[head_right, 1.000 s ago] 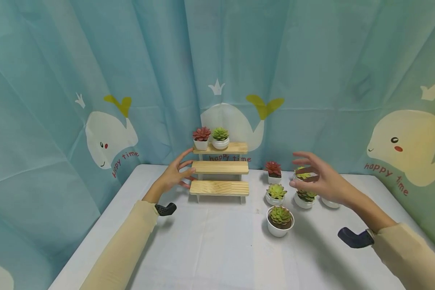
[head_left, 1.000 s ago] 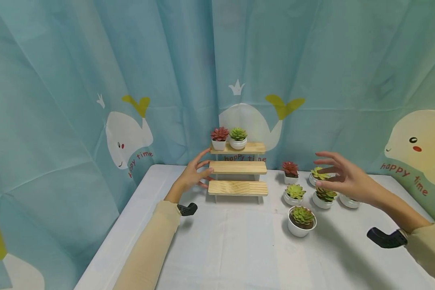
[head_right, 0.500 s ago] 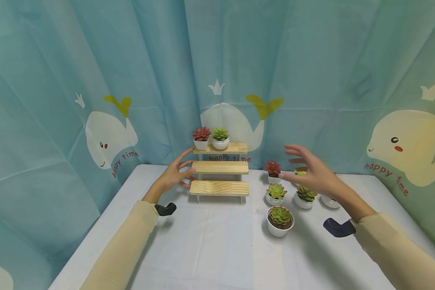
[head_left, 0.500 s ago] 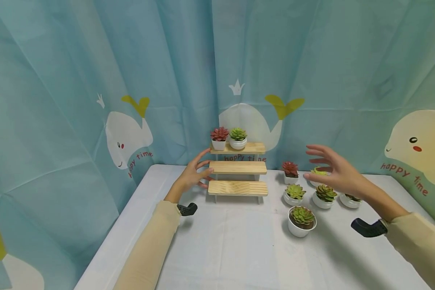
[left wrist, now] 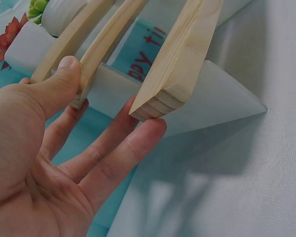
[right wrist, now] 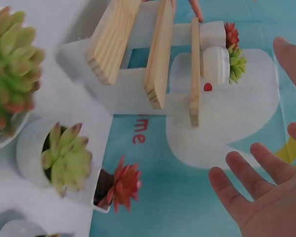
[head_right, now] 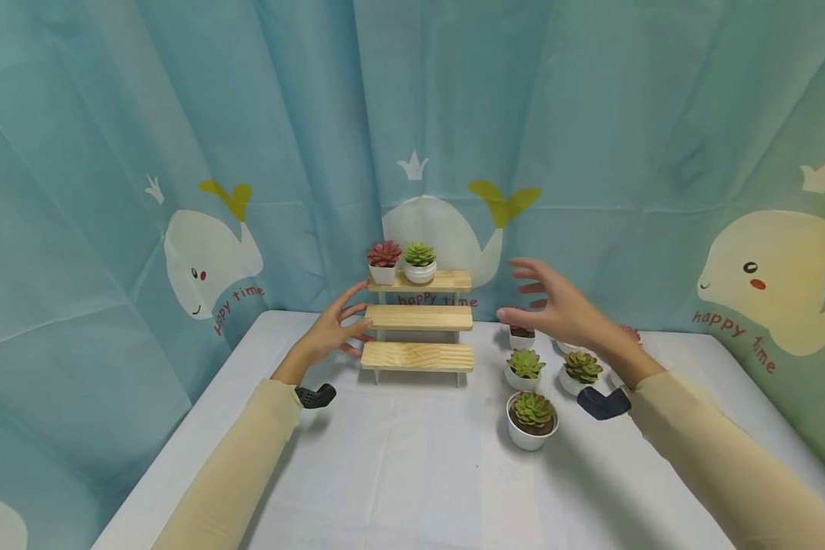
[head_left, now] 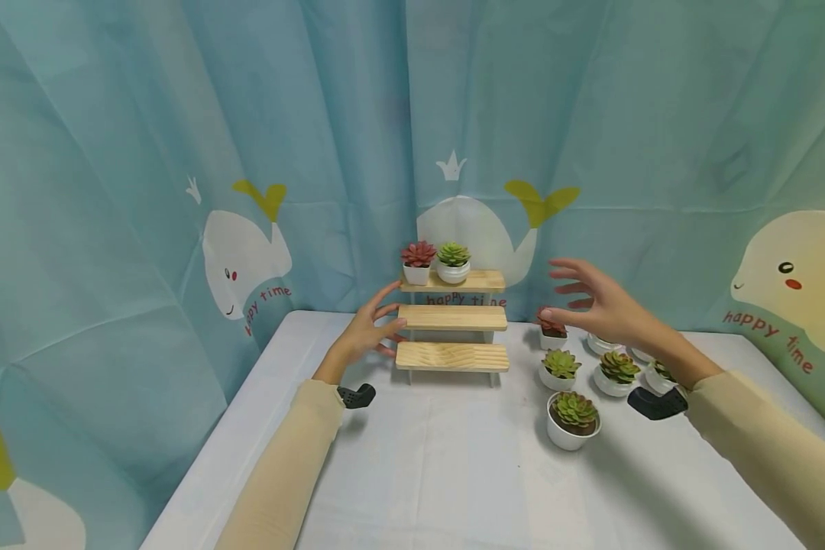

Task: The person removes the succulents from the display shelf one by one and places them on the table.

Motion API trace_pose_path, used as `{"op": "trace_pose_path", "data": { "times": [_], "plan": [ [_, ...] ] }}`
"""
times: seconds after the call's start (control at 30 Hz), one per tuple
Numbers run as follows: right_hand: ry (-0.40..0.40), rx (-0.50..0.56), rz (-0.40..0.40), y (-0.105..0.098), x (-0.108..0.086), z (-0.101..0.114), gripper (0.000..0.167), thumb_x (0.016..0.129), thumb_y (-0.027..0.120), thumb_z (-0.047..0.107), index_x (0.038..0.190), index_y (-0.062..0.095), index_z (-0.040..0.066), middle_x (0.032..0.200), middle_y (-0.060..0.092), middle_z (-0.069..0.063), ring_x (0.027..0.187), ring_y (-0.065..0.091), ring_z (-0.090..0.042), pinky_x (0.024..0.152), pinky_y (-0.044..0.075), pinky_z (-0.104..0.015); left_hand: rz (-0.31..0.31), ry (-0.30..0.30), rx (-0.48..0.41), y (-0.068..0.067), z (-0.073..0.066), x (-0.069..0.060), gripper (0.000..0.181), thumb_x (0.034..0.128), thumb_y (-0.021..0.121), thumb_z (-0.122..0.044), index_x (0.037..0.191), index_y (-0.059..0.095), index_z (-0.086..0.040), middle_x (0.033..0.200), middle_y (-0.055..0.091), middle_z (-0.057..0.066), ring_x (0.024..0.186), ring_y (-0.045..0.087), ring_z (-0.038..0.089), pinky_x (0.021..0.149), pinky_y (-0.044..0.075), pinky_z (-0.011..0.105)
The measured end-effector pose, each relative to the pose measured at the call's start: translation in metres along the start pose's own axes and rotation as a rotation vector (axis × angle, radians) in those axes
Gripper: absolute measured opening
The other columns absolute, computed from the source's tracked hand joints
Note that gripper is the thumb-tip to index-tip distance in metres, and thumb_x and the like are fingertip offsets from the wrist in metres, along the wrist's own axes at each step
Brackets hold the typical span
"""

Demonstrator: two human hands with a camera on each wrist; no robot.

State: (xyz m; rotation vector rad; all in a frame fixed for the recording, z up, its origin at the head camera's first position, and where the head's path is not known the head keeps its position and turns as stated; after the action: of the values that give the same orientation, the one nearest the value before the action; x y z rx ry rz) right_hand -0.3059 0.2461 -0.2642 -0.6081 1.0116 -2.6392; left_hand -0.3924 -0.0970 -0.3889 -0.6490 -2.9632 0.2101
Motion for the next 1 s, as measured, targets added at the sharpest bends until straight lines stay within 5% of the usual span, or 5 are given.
{"op": "trace_pose_path", "data": {
  "times": [0.43, 1.0],
  "plan": [
    [0.01, 0.034, 0.028, 0.027, 0.045, 0.003, 0.079, 0.095, 0.078, 0.027, 0.16, 0.033, 0.016, 0.157, 0.041, -0.021, 0.134, 0.051, -0.044, 0.103, 0.05, -0.058, -0.002, -0.003, 0.008, 0.001, -0.002, -0.002, 0.078, 0.1013, 0.069, -0.017, 0.163, 0.027, -0.041, 0.165, 0.028, 0.022, 0.113, 0.066, 0.049, 0.07, 0.062, 0.06],
    [0.094, 0.073, -0.002, 0.054, 0.094, 0.002, 0.086, 0.093, 0.077, 0.045, 0.16, 0.033, 0.016, 0.153, 0.047, -0.018, 0.125, 0.058, -0.037, 0.095, 0.054, -0.054, -0.006, -0.013, -0.004, 0.0, 0.001, -0.001, 0.077, 0.1013, 0.068, -0.015, 0.161, 0.029, -0.044, 0.166, 0.027, 0.021, 0.119, 0.06, 0.054, 0.065, 0.064, 0.052]
  ]
}}
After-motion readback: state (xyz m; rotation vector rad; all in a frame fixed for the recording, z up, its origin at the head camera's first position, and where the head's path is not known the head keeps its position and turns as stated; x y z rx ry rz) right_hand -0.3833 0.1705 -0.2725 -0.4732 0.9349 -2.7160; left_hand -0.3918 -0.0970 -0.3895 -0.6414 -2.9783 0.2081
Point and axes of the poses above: each hand's wrist, its own x-axis towards the middle knuckle, its own y-axis out of the palm, z = x × y, the point moved 9 cm from there along x, towards the middle knuckle
